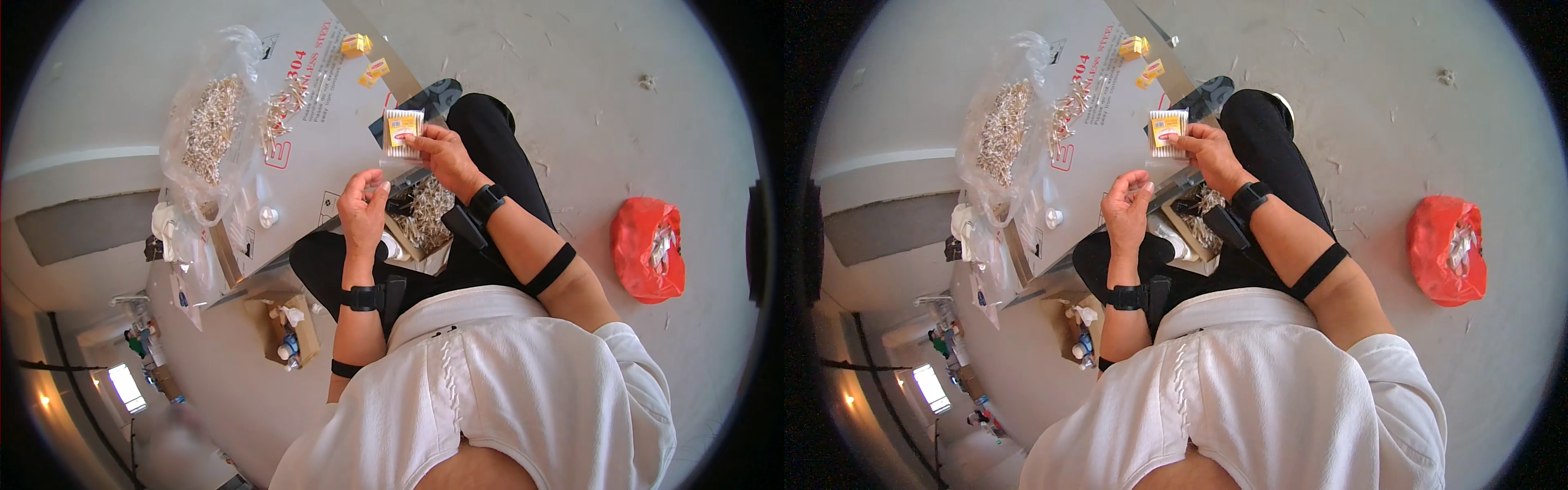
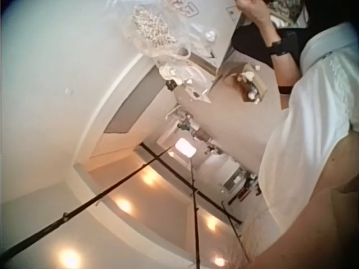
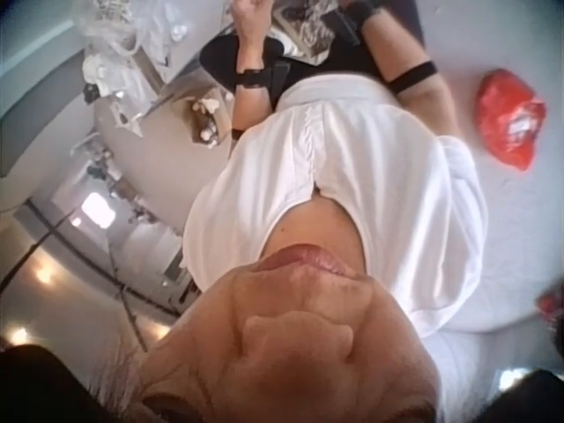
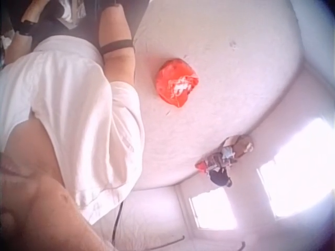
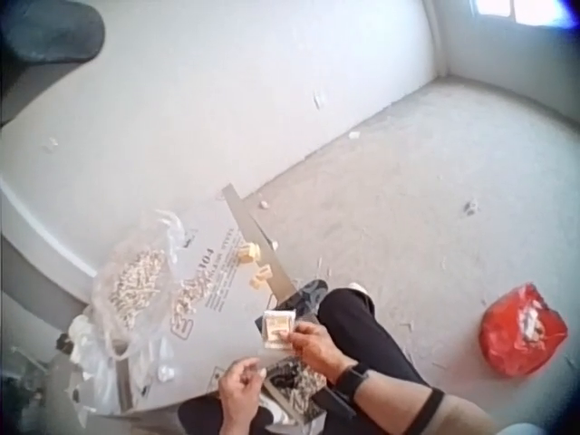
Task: Packaging and sorting cotton swabs into a small box in a production setting.
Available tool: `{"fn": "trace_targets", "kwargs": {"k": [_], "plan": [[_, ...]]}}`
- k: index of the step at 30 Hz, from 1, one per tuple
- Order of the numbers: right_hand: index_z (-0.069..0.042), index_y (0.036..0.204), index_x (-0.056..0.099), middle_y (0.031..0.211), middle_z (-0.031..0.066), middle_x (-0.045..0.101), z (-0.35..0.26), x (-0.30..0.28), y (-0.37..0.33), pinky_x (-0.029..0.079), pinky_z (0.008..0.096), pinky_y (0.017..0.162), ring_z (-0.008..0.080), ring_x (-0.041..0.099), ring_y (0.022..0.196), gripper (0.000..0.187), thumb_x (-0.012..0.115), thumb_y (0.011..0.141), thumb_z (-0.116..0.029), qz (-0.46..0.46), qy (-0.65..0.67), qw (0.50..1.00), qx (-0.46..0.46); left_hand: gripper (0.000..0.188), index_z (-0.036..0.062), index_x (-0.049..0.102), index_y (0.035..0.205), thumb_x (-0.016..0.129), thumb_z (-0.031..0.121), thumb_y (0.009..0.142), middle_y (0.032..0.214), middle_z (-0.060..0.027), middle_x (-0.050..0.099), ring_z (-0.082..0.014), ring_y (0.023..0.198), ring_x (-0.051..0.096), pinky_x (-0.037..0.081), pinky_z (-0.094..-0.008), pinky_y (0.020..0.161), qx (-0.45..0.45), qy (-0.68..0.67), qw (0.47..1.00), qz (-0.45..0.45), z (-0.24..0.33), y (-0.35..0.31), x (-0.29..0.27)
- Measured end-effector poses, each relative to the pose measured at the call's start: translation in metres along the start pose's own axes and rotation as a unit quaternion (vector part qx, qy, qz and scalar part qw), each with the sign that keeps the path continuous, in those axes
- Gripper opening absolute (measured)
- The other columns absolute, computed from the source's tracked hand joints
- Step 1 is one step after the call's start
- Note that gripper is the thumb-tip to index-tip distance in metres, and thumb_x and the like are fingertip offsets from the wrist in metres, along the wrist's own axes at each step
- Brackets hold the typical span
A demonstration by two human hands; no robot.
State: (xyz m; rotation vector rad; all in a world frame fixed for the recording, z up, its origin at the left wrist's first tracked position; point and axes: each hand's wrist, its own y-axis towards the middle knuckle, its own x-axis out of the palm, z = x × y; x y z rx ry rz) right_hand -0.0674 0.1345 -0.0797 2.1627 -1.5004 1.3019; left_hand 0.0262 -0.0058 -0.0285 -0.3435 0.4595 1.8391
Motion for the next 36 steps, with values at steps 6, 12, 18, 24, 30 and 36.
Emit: {"fn": "trace_targets", "kwargs": {"k": [6, 12, 18, 24, 30, 36], "plan": [[-0.004, 0.098, 0.062, 0.088, 0.0036, 0.066, -0.002, 0.0, -0.01, 0.047, 0.024, 0.062, 0.0117, 0.06, 0.074, 0.019, 0.063, 0.085, -0.017, -0.006, 0.057, 0.993, 0.108, 0.018, -0.002, 0.061, 0.095, 0.063, 0.002, 0.078, 0.084, -0.0075, 0.064, -0.0102, 0.073, 0.057, 0.046, -0.0235, 0.064, -0.005, 0.001, 1.0, -0.025, 0.003, -0.005, -0.006], [-0.001, 0.108, 0.056, 0.091, 0.0083, 0.065, -0.001, 0.007, -0.025, 0.048, 0.0266, 0.06, 0.0143, 0.061, 0.077, 0.026, 0.06, 0.086, -0.014, 0.019, 0.139, 0.971, 0.192, 0.018, -0.0037, 0.061, 0.089, 0.064, 0.012, 0.082, 0.074, -0.0039, 0.062, -0.0077, 0.066, 0.054, 0.045, -0.0227, 0.061, -0.01, -0.002, 1.0, -0.012, 0.01, -0.013, -0.009], [0.0, 0.108, 0.056, 0.091, 0.0088, 0.064, 0.012, 0.017, -0.041, 0.049, 0.027, 0.063, 0.0153, 0.06, 0.079, 0.025, 0.058, 0.087, -0.014, 0.042, 0.076, 0.981, 0.173, 0.019, 0.0015, 0.06, 0.078, 0.063, 0.019, 0.084, 0.069, -0.0036, 0.061, -0.0079, 0.061, 0.056, 0.04, -0.0194, 0.053, -0.138, -0.076, 0.987, 0.013, 0.028, -0.02, 0.0], [0.001, 0.103, 0.058, 0.092, 0.0091, 0.061, 0.02, 0.022, -0.056, 0.051, 0.0256, 0.065, 0.0154, 0.059, 0.078, 0.022, 0.057, 0.087, -0.014, 0.047, 0.105, 0.977, 0.179, 0.015, -0.0006, 0.054, 0.068, 0.06, 0.004, 0.081, 0.06, -0.0022, 0.057, -0.0057, 0.05, 0.051, 0.042, -0.0185, 0.048, -0.118, -0.186, 0.975, 0.01, 0.022, -0.028, 0.004], [0.001, 0.106, 0.057, 0.094, 0.0105, 0.061, 0.025, 0.022, -0.059, 0.051, 0.0267, 0.067, 0.0173, 0.059, 0.08, 0.023, 0.052, 0.09, -0.014, 0.028, 0.142, 0.97, 0.196, 0.015, -0.0003, 0.054, 0.067, 0.06, 0.004, 0.081, 0.06, -0.002, 0.057, -0.0056, 0.05, 0.051, 0.042, -0.0185, 0.048, -0.11, -0.2, 0.973, 0.009, 0.028, -0.033, 0.0], [0.001, 0.107, 0.057, 0.097, 0.0122, 0.061, 0.023, 0.023, -0.062, 0.051, 0.0273, 0.069, 0.0188, 0.06, 0.084, 0.024, 0.054, 0.089, -0.014, 0.014, 0.143, 0.97, 0.197, 0.015, 0.0001, 0.054, 0.067, 0.059, 0.003, 0.081, 0.06, -0.002, 0.057, -0.0054, 0.05, 0.051, 0.043, -0.018, 0.048, -0.096, -0.205, 0.974, 0.014, 0.03, -0.037, -0.002]]}}
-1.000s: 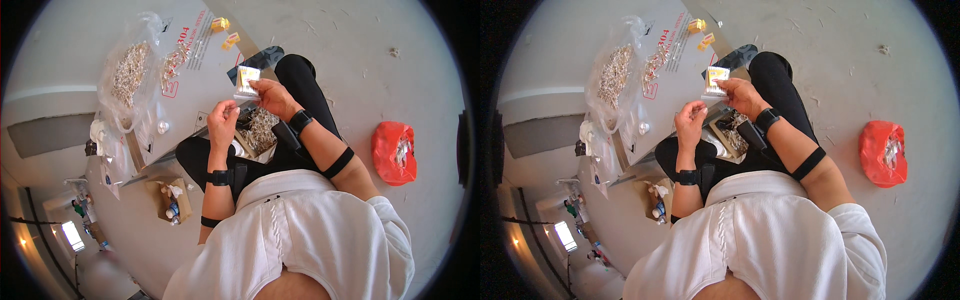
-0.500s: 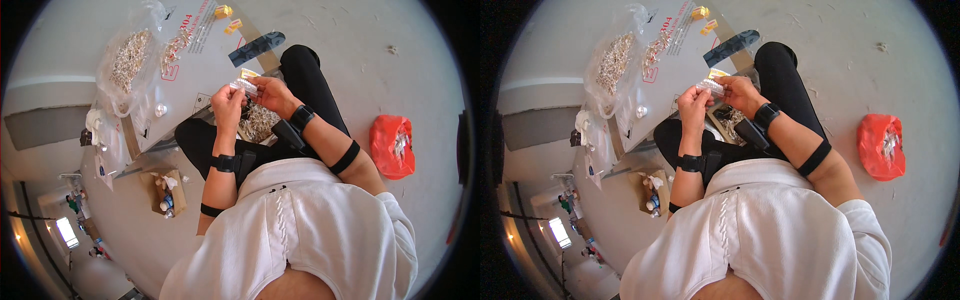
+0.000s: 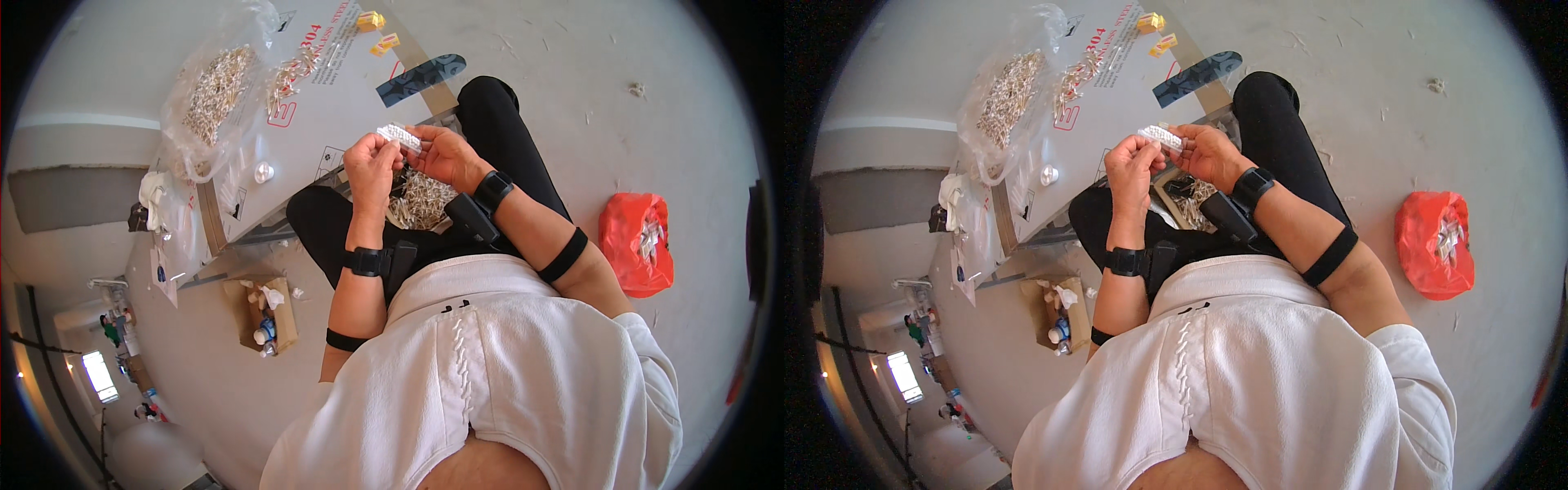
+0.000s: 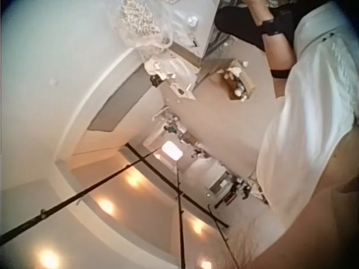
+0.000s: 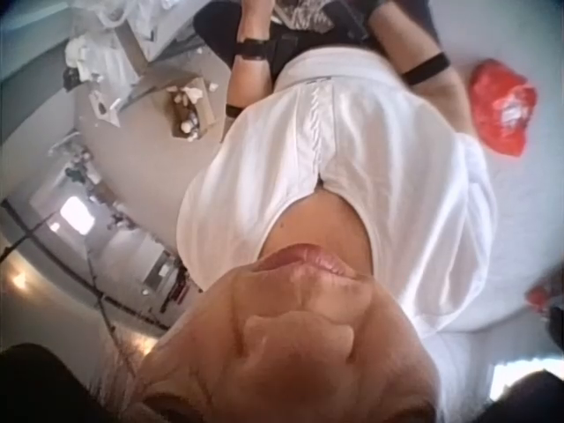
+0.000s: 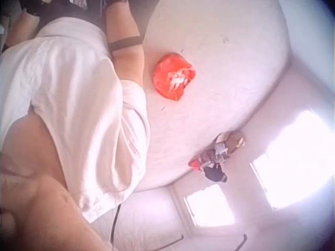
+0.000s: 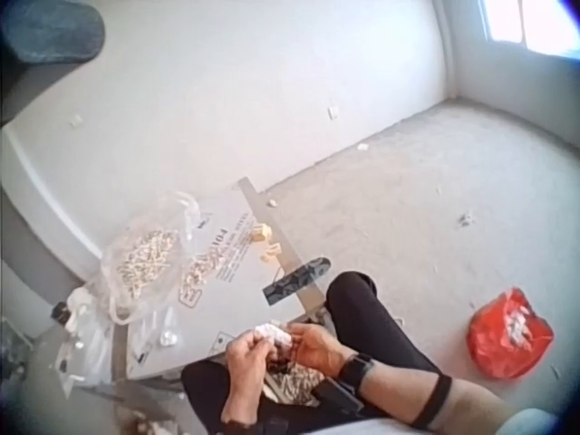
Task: Packaging and sorting cotton swabs into a small box in a production setting.
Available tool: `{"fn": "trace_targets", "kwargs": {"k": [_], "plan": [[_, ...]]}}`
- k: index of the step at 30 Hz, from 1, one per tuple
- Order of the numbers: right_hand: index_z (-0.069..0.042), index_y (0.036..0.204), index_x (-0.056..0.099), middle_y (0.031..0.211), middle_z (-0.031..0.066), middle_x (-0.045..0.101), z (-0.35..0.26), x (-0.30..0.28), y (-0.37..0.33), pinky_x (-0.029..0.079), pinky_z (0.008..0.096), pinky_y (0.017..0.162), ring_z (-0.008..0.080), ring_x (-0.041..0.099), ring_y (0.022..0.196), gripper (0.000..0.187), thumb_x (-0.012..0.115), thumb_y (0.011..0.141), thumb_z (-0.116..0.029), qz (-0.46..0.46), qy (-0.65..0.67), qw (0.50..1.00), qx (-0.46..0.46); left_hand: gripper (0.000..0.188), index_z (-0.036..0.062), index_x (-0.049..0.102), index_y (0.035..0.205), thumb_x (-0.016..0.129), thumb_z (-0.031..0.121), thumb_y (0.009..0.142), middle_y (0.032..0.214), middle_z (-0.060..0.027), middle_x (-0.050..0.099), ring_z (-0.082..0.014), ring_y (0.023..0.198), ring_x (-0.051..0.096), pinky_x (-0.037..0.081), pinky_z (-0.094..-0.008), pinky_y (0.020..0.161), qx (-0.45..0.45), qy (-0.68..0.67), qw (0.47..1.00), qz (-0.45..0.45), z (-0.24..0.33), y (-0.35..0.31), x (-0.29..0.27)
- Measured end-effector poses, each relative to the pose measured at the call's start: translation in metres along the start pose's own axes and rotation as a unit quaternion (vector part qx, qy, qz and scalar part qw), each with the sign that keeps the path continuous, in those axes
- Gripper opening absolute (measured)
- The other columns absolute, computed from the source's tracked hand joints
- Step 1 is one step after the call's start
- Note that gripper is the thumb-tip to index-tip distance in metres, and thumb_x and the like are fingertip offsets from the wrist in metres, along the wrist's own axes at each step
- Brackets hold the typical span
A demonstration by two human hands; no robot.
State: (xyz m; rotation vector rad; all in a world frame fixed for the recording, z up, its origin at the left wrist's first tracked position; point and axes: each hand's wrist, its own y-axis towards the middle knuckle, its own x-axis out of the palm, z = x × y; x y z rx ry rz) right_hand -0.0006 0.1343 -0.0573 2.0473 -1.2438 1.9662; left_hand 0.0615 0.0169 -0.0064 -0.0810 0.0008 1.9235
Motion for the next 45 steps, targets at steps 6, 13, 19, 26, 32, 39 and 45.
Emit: {"fn": "trace_targets", "kwargs": {"k": [6, 13, 19, 26, 32, 39, 45], "plan": [[0.003, 0.106, 0.056, 0.097, 0.0135, 0.06, 0.001, 0.006, -0.007, 0.05, 0.0272, 0.07, 0.0197, 0.06, 0.085, 0.024, 0.054, 0.088, -0.013, 0.007, -0.006, 1.0, -0.002, 0.015, 0.0003, 0.055, 0.067, 0.059, 0.003, 0.081, 0.061, -0.0021, 0.057, -0.0054, 0.05, 0.052, 0.043, -0.0179, 0.047, 0.003, 0.0, 1.0, 0.005, 0.001, -0.003, -0.003], [0.003, 0.106, 0.055, 0.094, 0.0121, 0.059, 0.004, 0.008, -0.01, 0.05, 0.0275, 0.071, 0.0182, 0.058, 0.082, 0.025, 0.054, 0.088, -0.013, -0.001, -0.025, 1.0, -0.012, 0.013, 0.0003, 0.055, 0.07, 0.065, 0.002, 0.077, 0.063, -0.003, 0.058, -0.006, 0.051, 0.053, 0.044, -0.0185, 0.049, 0.0, -0.011, 1.0, 0.006, 0.002, -0.006, -0.002], [0.002, 0.105, 0.055, 0.091, 0.0105, 0.058, 0.005, 0.015, -0.015, 0.049, 0.027, 0.072, 0.0176, 0.056, 0.081, 0.023, 0.055, 0.088, -0.014, 0.018, -0.038, 0.999, -0.022, 0.013, 0.0025, 0.058, 0.077, 0.07, 0.006, 0.075, 0.068, -0.0026, 0.061, -0.0062, 0.055, 0.054, 0.043, -0.0182, 0.051, 0.004, -0.017, 1.0, -0.013, 0.003, -0.005, -0.001], [0.0, 0.097, 0.055, 0.079, 0.0044, 0.056, -0.016, 0.015, -0.025, 0.049, 0.0268, 0.063, 0.0135, 0.055, 0.066, 0.015, 0.058, 0.085, -0.008, 0.073, -0.075, 0.986, -0.131, 0.016, 0.0006, 0.056, 0.074, 0.069, 0.01, 0.075, 0.065, -0.0019, 0.058, -0.0078, 0.057, 0.054, 0.043, -0.0203, 0.054, 0.004, 0.056, 0.998, -0.032, -0.003, -0.005, 0.002], [0.0, 0.09, 0.056, 0.079, 0.0057, 0.058, -0.109, -0.047, -0.063, 0.045, 0.0253, 0.053, 0.0153, 0.057, 0.066, 0.014, 0.063, 0.08, -0.007, 0.101, 0.029, 0.943, -0.316, 0.014, 0.0027, 0.058, 0.079, 0.062, 0.015, 0.083, 0.068, -0.0035, 0.059, -0.0091, 0.057, 0.054, 0.043, -0.0206, 0.053, -0.044, 0.048, 0.997, -0.041, -0.014, 0.002, -0.014], [-0.012, 0.078, 0.048, 0.065, -0.0017, 0.036, -0.092, -0.25, -0.165, 0.033, 0.025, 0.045, 0.0089, 0.034, 0.051, 0.012, 0.058, 0.082, -0.007, 0.319, 0.19, 0.875, -0.311, 0.015, 0.0062, 0.054, 0.078, 0.059, 0.016, 0.088, 0.068, -0.0021, 0.056, -0.0098, 0.06, 0.053, 0.041, -0.0216, 0.054, -0.08, 0.067, 0.991, -0.089, -0.023, 0.021, -0.013], [-0.001, 0.101, 0.054, 0.094, 0.0118, 0.062, -0.079, -0.379, -0.259, 0.056, 0.0427, 0.071, 0.0286, 0.064, 0.085, 0.02, 0.06, 0.081, -0.003, 0.421, 0.345, 0.635, -0.547, 0.015, 0.0064, 0.054, 0.078, 0.057, 0.017, 0.089, 0.068, -0.0031, 0.057, -0.0103, 0.061, 0.054, 0.043, -0.0216, 0.055, -0.102, 0.13, 0.981, -0.102, -0.029, 0.022, 0.003]]}}
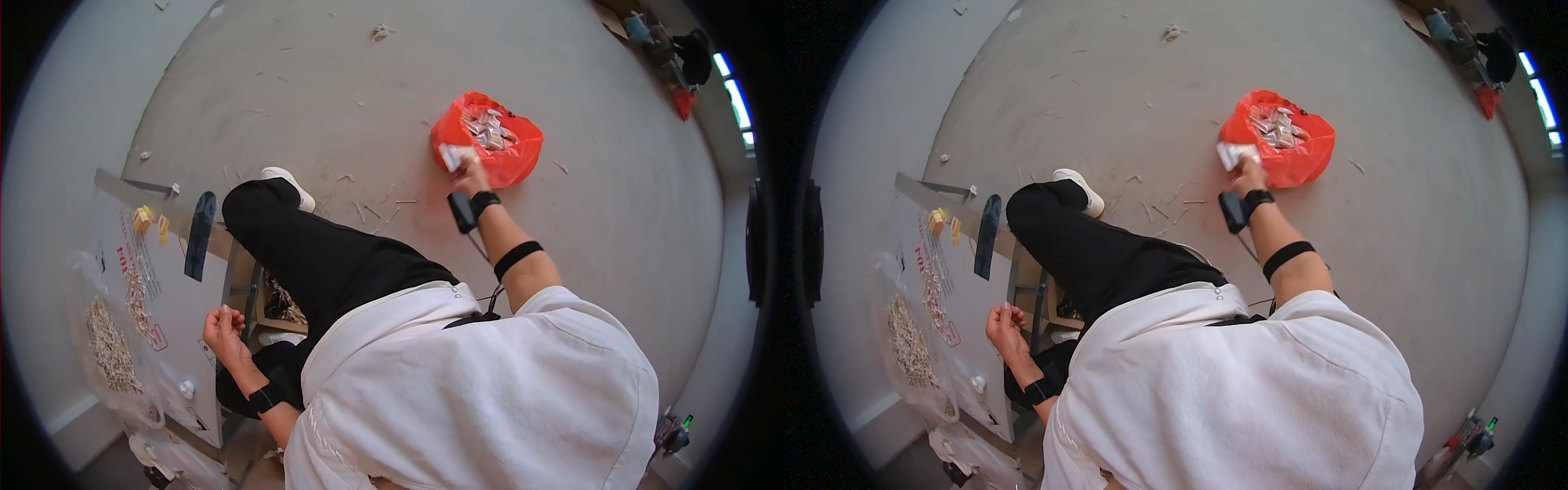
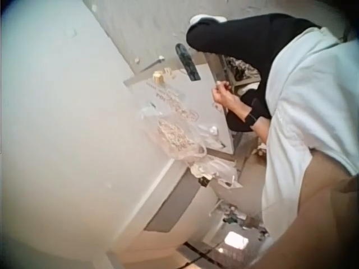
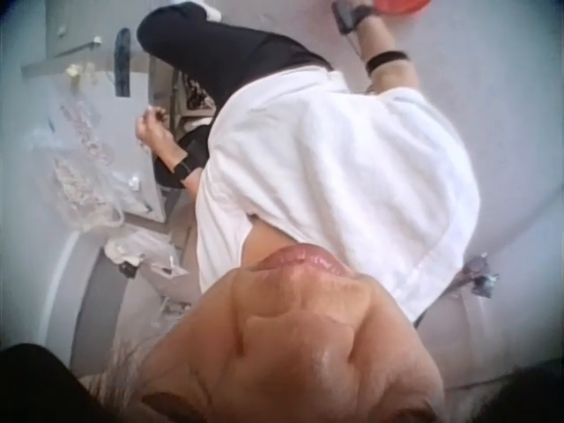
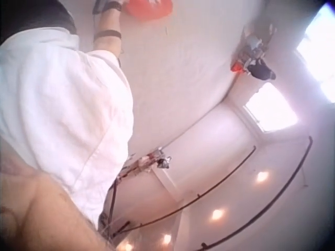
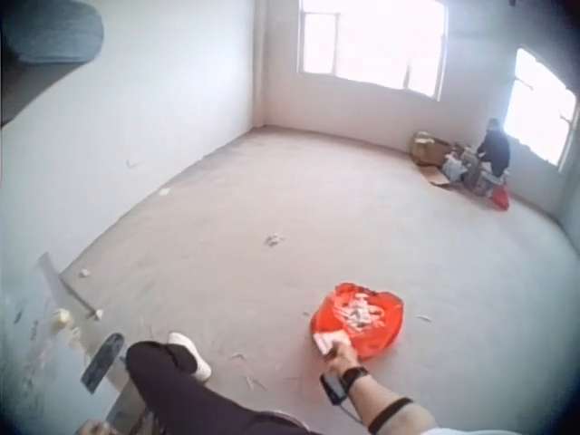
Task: Packaging and sorting cotton swabs into a small box in a production setting.
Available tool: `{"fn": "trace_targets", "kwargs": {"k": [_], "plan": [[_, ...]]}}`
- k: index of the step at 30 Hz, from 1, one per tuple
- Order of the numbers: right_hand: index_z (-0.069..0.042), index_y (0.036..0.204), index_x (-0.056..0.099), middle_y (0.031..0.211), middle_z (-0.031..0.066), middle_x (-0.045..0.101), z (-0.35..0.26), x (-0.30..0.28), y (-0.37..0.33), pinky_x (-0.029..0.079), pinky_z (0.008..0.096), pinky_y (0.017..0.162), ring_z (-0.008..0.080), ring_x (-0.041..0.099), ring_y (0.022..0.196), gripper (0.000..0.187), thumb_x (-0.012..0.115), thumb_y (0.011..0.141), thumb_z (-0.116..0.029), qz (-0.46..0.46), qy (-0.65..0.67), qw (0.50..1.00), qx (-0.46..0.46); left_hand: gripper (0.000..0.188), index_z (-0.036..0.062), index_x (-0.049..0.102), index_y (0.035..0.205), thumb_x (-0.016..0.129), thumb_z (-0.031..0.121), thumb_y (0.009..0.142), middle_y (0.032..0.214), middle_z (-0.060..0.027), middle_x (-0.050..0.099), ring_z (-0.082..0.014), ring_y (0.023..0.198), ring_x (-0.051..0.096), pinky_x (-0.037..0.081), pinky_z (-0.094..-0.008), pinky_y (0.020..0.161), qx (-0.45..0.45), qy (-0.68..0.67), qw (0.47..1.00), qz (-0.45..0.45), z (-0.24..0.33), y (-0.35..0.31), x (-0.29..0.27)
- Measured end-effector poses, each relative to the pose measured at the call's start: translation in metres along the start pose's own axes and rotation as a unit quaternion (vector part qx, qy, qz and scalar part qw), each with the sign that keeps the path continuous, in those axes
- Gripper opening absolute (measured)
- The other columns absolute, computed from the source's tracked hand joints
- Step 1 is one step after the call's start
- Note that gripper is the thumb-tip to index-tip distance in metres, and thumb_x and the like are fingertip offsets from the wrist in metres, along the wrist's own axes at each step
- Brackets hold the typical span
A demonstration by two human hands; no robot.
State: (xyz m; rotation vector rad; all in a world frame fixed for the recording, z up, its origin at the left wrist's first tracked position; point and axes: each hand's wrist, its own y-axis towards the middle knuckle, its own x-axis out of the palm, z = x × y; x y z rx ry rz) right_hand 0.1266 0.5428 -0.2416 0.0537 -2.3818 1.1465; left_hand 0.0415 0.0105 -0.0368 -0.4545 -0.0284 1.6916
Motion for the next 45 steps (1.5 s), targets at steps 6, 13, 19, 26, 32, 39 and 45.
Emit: {"fn": "trace_targets", "kwargs": {"k": [6, 13, 19, 26, 32, 39, 45], "plan": [[-0.002, 0.086, 0.052, 0.076, 0.011, 0.061, -0.041, 0.028, 0.009, 0.045, 0.0261, 0.047, 0.0198, 0.057, 0.055, 0.015, 0.055, 0.087, -0.017, 0.004, -0.152, 0.983, 0.098, 0.014, 0.0058, 0.056, 0.079, 0.058, 0.015, 0.088, 0.068, -0.0026, 0.058, -0.0096, 0.06, 0.055, 0.043, -0.0204, 0.054, -0.012, -0.009, 1.0, -0.008, -0.006, 0.004, 0.004], [-0.001, 0.084, 0.055, 0.066, 0.0068, 0.056, 0.103, 0.068, -0.092, 0.041, 0.0251, 0.043, 0.0147, 0.05, 0.048, 0.005, 0.054, 0.082, -0.006, -0.145, -0.359, 0.905, 0.177, 0.014, 0.0057, 0.058, 0.079, 0.062, 0.017, 0.085, 0.069, -0.0036, 0.06, -0.0104, 0.059, 0.056, 0.043, -0.0209, 0.052, -0.018, -0.002, 0.999, 0.043, -0.015, -0.018, -0.042], [-0.007, 0.087, 0.06, 0.061, -0.0021, 0.05, 0.105, 0.11, -0.119, 0.035, 0.0209, 0.044, 0.0078, 0.045, 0.05, 0.007, 0.056, 0.083, -0.011, -0.367, -0.447, 0.81, 0.097, 0.012, 0.0021, 0.06, 0.078, 0.061, 0.013, 0.082, 0.069, -0.0056, 0.062, -0.0105, 0.059, 0.058, 0.046, -0.0227, 0.053, -0.012, -0.037, 0.998, 0.04, -0.014, -0.025, -0.029], [-0.003, 0.096, 0.06, 0.074, 0.0019, 0.058, 0.122, 0.161, -0.197, 0.042, 0.0188, 0.05, 0.0092, 0.054, 0.06, 0.013, 0.058, 0.085, -0.01, -0.451, -0.453, 0.761, 0.107, 0.016, 0.0002, 0.059, 0.076, 0.062, 0.014, 0.082, 0.066, -0.0035, 0.06, -0.009, 0.058, 0.057, 0.045, -0.0226, 0.052, 0.025, -0.057, 0.995, 0.078, -0.034, -0.039, -0.065], [-0.005, 0.091, 0.063, 0.071, 0.0002, 0.061, 0.181, 0.197, -0.255, 0.038, 0.0161, 0.05, 0.0055, 0.052, 0.059, 0.01, 0.061, 0.083, -0.01, -0.5, -0.57, 0.652, 0.008, 0.013, 0.0003, 0.059, 0.075, 0.062, 0.011, 0.082, 0.065, -0.0029, 0.059, -0.0079, 0.058, 0.055, 0.041, -0.022, 0.051, -0.011, -0.074, 0.983, 0.166, -0.056, -0.04, -0.095], [-0.001, 0.09, 0.063, 0.072, -0.0003, 0.059, 0.279, 0.212, -0.328, 0.041, 0.0195, 0.056, 0.0076, 0.052, 0.064, 0.01, 0.061, 0.082, -0.006, -0.645, -0.575, 0.5, 0.057, 0.015, -0.0003, 0.06, 0.085, 0.066, 0.012, 0.079, 0.079, -0.0055, 0.062, -0.01, 0.069, 0.057, 0.044, -0.0239, 0.058, -0.013, -0.011, 0.977, 0.213, -0.086, -0.029, -0.113], [0.002, 0.094, 0.061, 0.084, 0.0066, 0.062, 0.374, 0.228, -0.352, 0.047, 0.0265, 0.067, 0.0148, 0.058, 0.075, 0.024, 0.068, 0.075, -0.011, -0.747, -0.563, 0.337, -0.105, 0.04, -0.0009, 0.051, 0.105, 0.067, 0.008, 0.069, 0.108, -0.0191, 0.052, -0.0359, 0.102, 0.047, 0.039, -0.0428, 0.088, 0.105, 0.254, 0.895, 0.351, -0.099, 0.036, -0.139]]}}
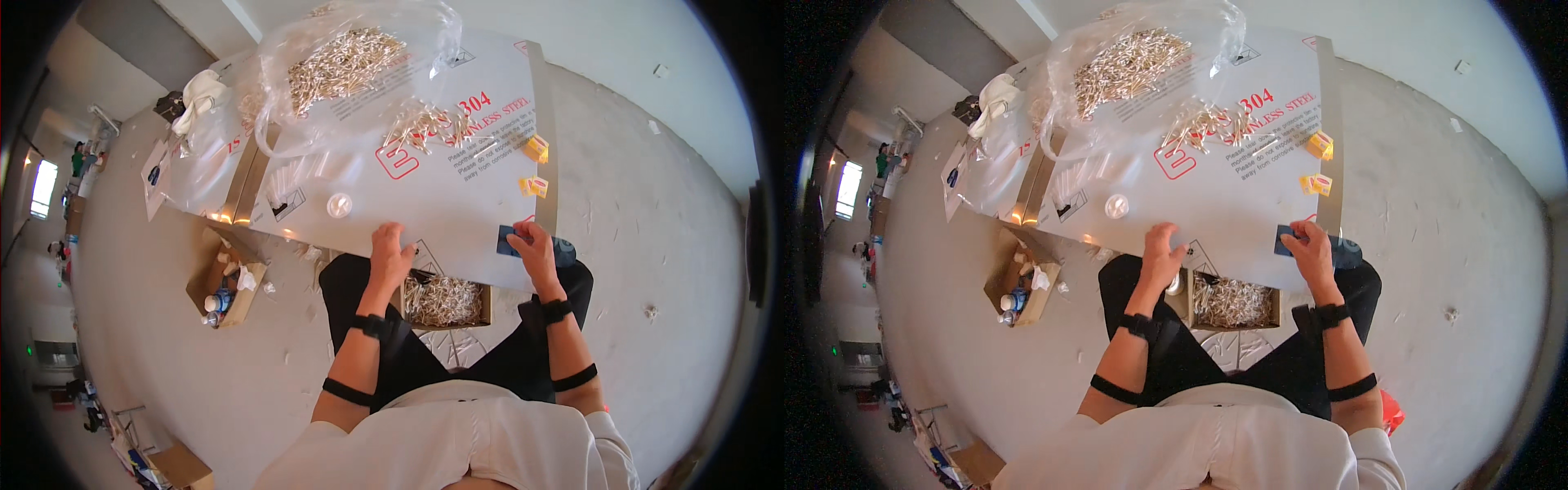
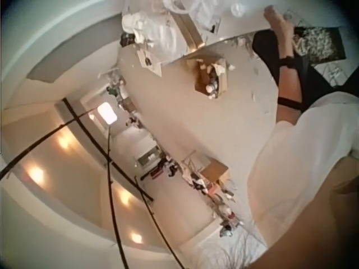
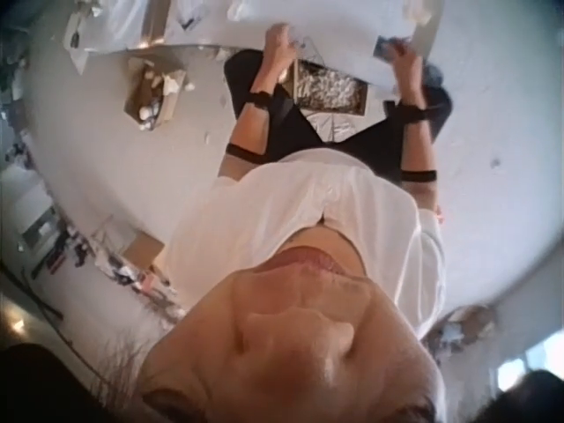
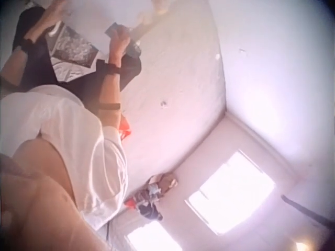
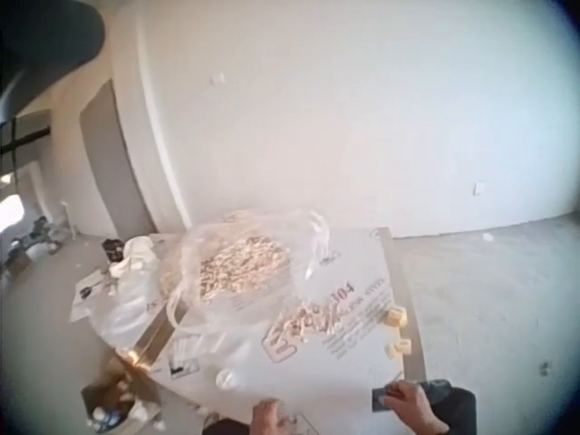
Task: Packaging and sorting cotton swabs into a small box in a production setting.
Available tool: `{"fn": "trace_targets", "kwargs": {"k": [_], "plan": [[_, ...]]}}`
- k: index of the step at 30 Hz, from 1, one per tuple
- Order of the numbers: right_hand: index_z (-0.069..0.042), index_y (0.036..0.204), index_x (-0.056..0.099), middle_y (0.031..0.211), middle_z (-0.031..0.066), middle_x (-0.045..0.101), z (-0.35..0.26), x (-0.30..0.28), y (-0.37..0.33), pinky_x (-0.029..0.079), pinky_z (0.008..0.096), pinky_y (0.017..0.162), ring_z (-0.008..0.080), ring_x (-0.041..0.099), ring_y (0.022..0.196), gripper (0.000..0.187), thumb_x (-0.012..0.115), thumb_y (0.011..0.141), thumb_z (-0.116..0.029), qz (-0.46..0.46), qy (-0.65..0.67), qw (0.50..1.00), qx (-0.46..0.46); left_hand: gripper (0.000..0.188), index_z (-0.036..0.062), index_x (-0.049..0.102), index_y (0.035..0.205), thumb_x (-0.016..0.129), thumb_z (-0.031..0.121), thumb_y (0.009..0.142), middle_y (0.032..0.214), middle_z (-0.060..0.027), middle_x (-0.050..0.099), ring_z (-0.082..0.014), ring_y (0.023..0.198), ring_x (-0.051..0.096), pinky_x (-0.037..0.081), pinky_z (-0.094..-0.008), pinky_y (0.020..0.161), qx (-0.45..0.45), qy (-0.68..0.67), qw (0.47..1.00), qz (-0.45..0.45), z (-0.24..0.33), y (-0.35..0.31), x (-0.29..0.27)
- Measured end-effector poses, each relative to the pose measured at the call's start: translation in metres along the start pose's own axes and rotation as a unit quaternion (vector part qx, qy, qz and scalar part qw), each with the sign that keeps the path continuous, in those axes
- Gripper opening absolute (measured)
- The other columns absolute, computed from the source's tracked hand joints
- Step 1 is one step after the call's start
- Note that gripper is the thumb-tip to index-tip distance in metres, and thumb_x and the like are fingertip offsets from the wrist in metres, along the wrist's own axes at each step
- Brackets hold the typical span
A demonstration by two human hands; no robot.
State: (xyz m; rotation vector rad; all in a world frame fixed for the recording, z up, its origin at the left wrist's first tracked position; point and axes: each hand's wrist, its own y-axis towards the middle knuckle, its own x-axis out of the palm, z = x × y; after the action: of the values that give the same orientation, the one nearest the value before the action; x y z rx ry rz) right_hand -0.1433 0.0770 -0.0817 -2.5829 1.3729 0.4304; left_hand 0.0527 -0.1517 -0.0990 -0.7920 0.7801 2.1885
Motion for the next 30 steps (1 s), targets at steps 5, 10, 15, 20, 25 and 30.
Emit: {"fn": "trace_targets", "kwargs": {"k": [5, 10, 15, 20, 25, 30], "plan": [[0.002, 0.1, 0.058, 0.107, 0.0171, 0.057, -0.009, 0.001, 0.072, 0.045, 0.0364, 0.083, 0.03, 0.055, 0.099, 0.037, 0.071, 0.071, -0.017, 0.033, -0.152, 0.985, -0.077, 0.038, 0.0012, 0.052, 0.105, 0.062, 0.001, 0.069, 0.112, -0.0164, 0.05, -0.0353, 0.109, 0.043, 0.037, -0.0431, 0.093, -0.054, 0.098, 0.994, 0.0, -0.016, 0.086, 0.017], [0.001, 0.106, 0.056, 0.119, 0.0192, 0.051, 0.002, 0.022, 0.133, 0.038, 0.0404, 0.095, 0.0352, 0.047, 0.111, 0.045, 0.072, 0.069, -0.019, 0.046, -0.207, 0.969, -0.124, 0.038, -0.0021, 0.052, 0.106, 0.061, 0.004, 0.07, 0.114, -0.0197, 0.049, -0.0372, 0.108, 0.044, 0.037, -0.0445, 0.093, -0.053, 0.154, 0.986, 0.027, -0.049, 0.153, 0.026], [0.0, 0.125, 0.045, 0.13, 0.0194, 0.043, 0.027, 0.06, 0.196, 0.033, 0.0416, 0.1, 0.0354, 0.04, 0.12, 0.066, 0.073, 0.07, -0.023, 0.043, -0.248, 0.942, -0.224, 0.047, -0.0079, 0.052, 0.105, 0.066, 0.023, 0.073, 0.099, -0.0259, 0.056, -0.0386, 0.098, 0.052, 0.041, -0.0463, 0.085, -0.019, 0.18, 0.98, 0.087, -0.087, 0.194, 0.03], [-0.003, 0.134, 0.036, 0.139, 0.0177, 0.034, 0.028, 0.064, 0.254, 0.024, 0.045, 0.106, 0.033, 0.031, 0.129, 0.072, 0.068, 0.075, -0.027, -0.053, -0.256, 0.926, -0.271, 0.073, -0.0033, 0.037, 0.13, 0.063, 0.039, 0.077, 0.134, -0.0266, 0.037, -0.0387, 0.129, 0.03, 0.026, -0.0481, 0.104, -0.062, 0.104, 0.992, 0.033, -0.068, 0.233, 0.064], [-0.005, 0.135, 0.034, 0.14, 0.0155, 0.034, -0.002, 0.11, 0.275, 0.018, 0.0451, 0.108, 0.0319, 0.027, 0.132, 0.071, 0.064, 0.077, -0.031, -0.034, -0.343, 0.908, -0.237, 0.068, 0.0007, 0.041, 0.128, 0.064, 0.039, 0.076, 0.137, -0.0247, 0.033, -0.0385, 0.13, 0.027, 0.02, -0.0523, 0.104, -0.127, 0.138, 0.981, 0.053, -0.065, 0.272, 0.066], [-0.007, 0.136, 0.035, 0.141, 0.0152, 0.033, 0.016, 0.113, 0.279, 0.019, 0.0441, 0.108, 0.0323, 0.028, 0.131, 0.068, 0.063, 0.077, -0.026, -0.082, -0.345, 0.883, -0.308, 0.06, 0.0033, 0.044, 0.124, 0.063, 0.034, 0.075, 0.126, -0.0209, 0.042, -0.0372, 0.122, 0.035, 0.024, -0.0529, 0.099, -0.037, 0.086, 0.996, 0.011, -0.031, 0.264, 0.083]]}}
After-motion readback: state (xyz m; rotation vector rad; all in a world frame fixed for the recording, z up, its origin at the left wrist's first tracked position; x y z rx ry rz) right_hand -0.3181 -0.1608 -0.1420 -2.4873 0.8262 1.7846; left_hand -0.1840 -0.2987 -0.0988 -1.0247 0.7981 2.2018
